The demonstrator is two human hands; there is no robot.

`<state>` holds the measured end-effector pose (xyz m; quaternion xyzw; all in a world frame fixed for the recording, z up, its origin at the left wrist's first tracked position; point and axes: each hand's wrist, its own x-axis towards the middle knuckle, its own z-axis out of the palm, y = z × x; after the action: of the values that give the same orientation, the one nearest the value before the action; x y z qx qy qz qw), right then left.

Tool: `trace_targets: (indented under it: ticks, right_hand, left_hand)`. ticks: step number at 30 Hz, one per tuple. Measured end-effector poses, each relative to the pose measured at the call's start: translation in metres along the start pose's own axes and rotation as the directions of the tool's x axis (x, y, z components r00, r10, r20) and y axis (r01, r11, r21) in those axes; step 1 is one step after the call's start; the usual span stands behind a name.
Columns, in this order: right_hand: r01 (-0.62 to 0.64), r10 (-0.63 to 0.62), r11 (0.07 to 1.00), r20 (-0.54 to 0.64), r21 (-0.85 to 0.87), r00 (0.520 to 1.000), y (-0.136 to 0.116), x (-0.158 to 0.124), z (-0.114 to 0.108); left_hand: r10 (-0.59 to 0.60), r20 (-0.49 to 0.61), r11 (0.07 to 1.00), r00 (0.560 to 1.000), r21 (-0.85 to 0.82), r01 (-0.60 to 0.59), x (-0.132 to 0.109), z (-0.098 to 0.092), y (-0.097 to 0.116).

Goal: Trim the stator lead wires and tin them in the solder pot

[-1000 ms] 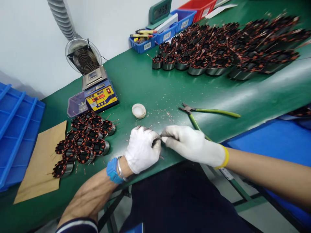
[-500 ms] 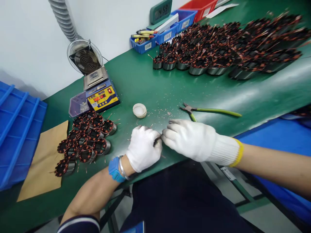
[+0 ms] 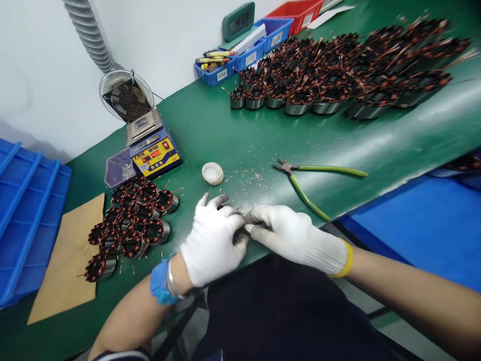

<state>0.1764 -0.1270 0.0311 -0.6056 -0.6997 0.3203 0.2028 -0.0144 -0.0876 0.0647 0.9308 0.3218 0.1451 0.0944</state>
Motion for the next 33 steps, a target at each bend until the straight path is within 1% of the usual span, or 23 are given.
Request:
trace_targets:
  ticks: [1,3,6,8,12,17,19,20,21,22,23,24,25,26,27,28,29,30,31,32,33]
  right_hand:
    - [-0.042,0.042,0.998,0.005,0.056,0.999,0.001,0.001,-0.001]
    - [-0.11,0.111,0.98,0.004,0.166,0.994,0.002,0.003,-0.005]
    - [-0.112,0.128,0.95,-0.036,0.29,0.991,0.002,0.004,-0.009]
    - [-0.118,0.143,0.928,-0.045,0.354,0.989,0.002,0.004,-0.009]
    - [-0.158,0.188,0.894,-0.033,0.42,0.982,0.005,0.005,-0.006]
    - [-0.192,0.215,0.861,0.006,0.471,0.977,0.008,-0.001,0.001]
    - [-0.166,0.185,0.888,-0.002,0.428,0.983,0.012,-0.006,0.002]
    - [-0.121,0.148,0.926,-0.047,0.357,0.988,0.015,-0.008,0.003]
    - [-0.044,0.076,0.968,-0.12,0.246,0.99,0.018,-0.011,0.002]
    - [0.062,-0.041,0.993,-0.21,0.096,0.977,0.022,-0.012,0.002]
    - [0.176,-0.191,0.981,-0.283,-0.076,0.94,0.026,-0.013,0.001]
    - [0.277,-0.343,0.932,-0.317,-0.235,0.884,0.029,-0.012,0.0]
    - [0.352,-0.461,0.868,-0.306,-0.35,0.833,0.03,-0.01,-0.002]
    - [0.397,-0.524,0.822,-0.27,-0.408,0.808,0.03,-0.008,-0.003]
    - [0.397,-0.516,0.822,-0.24,-0.407,0.822,0.029,-0.004,-0.004]
    - [0.356,-0.442,0.868,-0.212,-0.346,0.871,0.025,-0.001,-0.005]
    - [0.278,-0.318,0.933,-0.165,-0.228,0.934,0.021,0.003,-0.007]
    - [0.169,-0.175,0.983,-0.085,-0.074,0.981,0.017,0.006,-0.009]
    - [0.045,-0.047,0.996,0.021,0.075,0.999,0.014,0.008,-0.01]
    - [-0.059,0.036,0.982,0.127,0.181,0.991,0.011,0.01,-0.013]
    - [-0.111,0.069,0.968,0.186,0.224,0.98,0.011,0.011,-0.015]
  left_hand:
    - [-0.001,0.02,1.0,1.0,0.014,0.0,0.001,0.003,-0.003]
    - [-0.002,0.002,1.0,1.0,0.018,0.002,0.004,0.011,-0.008]
    - [-0.022,-0.023,1.0,0.999,-0.014,0.022,0.01,0.02,-0.011]
    - [-0.05,-0.017,0.999,0.999,-0.016,0.049,0.012,0.022,-0.01]
    - [-0.107,0.004,0.994,0.994,0.014,0.107,0.015,0.021,-0.004]
    - [-0.119,-0.028,0.992,0.993,0.03,0.119,0.015,0.023,0.0]
    - [-0.121,-0.037,0.992,0.992,0.038,0.123,0.014,0.024,0.0]
    - [-0.121,-0.041,0.992,0.992,0.042,0.122,0.014,0.025,0.0]
    - [-0.119,-0.043,0.992,0.992,0.044,0.12,0.014,0.025,0.0]
    - [-0.114,-0.047,0.992,0.992,0.044,0.116,0.014,0.026,0.0]
    - [-0.108,-0.05,0.993,0.993,0.044,0.11,0.014,0.026,-0.001]
    - [-0.102,-0.051,0.994,0.993,0.044,0.105,0.014,0.027,-0.001]
    - [-0.095,-0.049,0.994,0.994,0.044,0.097,0.014,0.027,-0.002]
    - [-0.089,-0.046,0.995,0.995,0.045,0.091,0.014,0.027,-0.002]
    - [-0.082,-0.045,0.995,0.996,0.047,0.084,0.014,0.027,-0.003]
    - [-0.073,-0.043,0.996,0.996,0.051,0.075,0.014,0.026,-0.003]
    - [-0.064,-0.041,0.996,0.997,0.055,0.066,0.014,0.026,-0.004]
    - [-0.054,-0.041,0.997,0.998,0.058,0.056,0.014,0.026,-0.004]
    - [-0.046,-0.043,0.997,0.998,0.062,0.048,0.014,0.026,-0.004]
    - [-0.04,-0.044,0.997,0.998,0.064,0.043,0.014,0.025,-0.004]
    - [-0.035,-0.045,0.997,0.998,0.065,0.038,0.014,0.025,-0.003]
